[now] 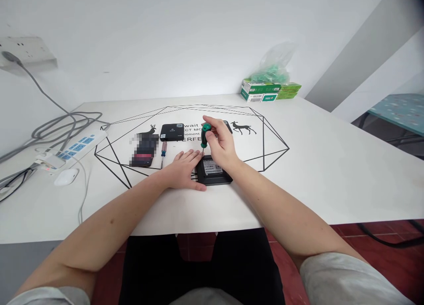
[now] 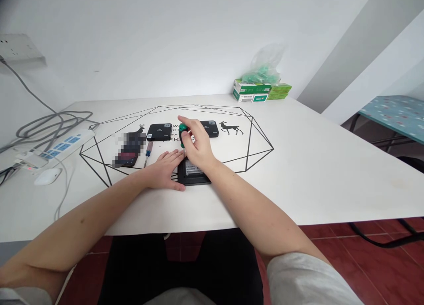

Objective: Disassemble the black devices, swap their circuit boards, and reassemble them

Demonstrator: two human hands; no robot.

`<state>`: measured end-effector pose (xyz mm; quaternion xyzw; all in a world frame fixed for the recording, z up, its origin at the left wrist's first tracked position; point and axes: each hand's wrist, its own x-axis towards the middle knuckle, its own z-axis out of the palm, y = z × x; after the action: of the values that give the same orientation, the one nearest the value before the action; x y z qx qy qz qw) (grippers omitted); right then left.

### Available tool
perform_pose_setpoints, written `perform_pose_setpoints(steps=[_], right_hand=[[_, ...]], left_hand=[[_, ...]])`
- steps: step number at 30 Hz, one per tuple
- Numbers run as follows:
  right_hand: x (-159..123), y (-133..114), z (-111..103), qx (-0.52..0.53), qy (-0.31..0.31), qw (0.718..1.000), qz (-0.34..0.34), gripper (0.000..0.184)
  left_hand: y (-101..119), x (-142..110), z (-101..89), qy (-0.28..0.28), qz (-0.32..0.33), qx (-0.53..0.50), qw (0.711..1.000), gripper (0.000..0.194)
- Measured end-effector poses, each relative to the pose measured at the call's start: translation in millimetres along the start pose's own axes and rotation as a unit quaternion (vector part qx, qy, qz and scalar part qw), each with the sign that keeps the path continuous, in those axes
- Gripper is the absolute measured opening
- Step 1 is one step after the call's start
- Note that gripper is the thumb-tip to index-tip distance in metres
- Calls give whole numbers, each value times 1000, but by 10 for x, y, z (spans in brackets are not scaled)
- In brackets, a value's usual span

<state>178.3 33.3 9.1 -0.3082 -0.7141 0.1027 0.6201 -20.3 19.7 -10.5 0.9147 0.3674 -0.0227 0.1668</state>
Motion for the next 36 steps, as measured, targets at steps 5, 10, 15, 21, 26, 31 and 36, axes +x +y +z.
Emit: perform_pose_setpoints(steps=[5,10,15,21,26,31,36], right_hand=[[2,-33,-1,-9,-10,1000,-5,33],[8,10,36,-62,-1,998,19,41],[-15,12,32,-31,-5,999,23,46],[-10,-18,1,13,-36,999,31,36],[13,13,25,-60,-9,998,22,45],[-8,20,23,-42,-2,999,19,45],[-23,8,7,5,-23,999,36,37]], left_hand=[[15,-2,-8,6,3,-1,1000,136],[14,-2,-13,7,7,0,1000,136],[9,1,-11,-2,2,-2,1000,137],[26,-1,-19,-3,-7,1,1000,138],[37,-13,-34,-1,1,-7,1000,136],[17,-7,-15,-2,-3,-3,1000,138],[29,-6,-21,-5,-9,-2,1000,137]])
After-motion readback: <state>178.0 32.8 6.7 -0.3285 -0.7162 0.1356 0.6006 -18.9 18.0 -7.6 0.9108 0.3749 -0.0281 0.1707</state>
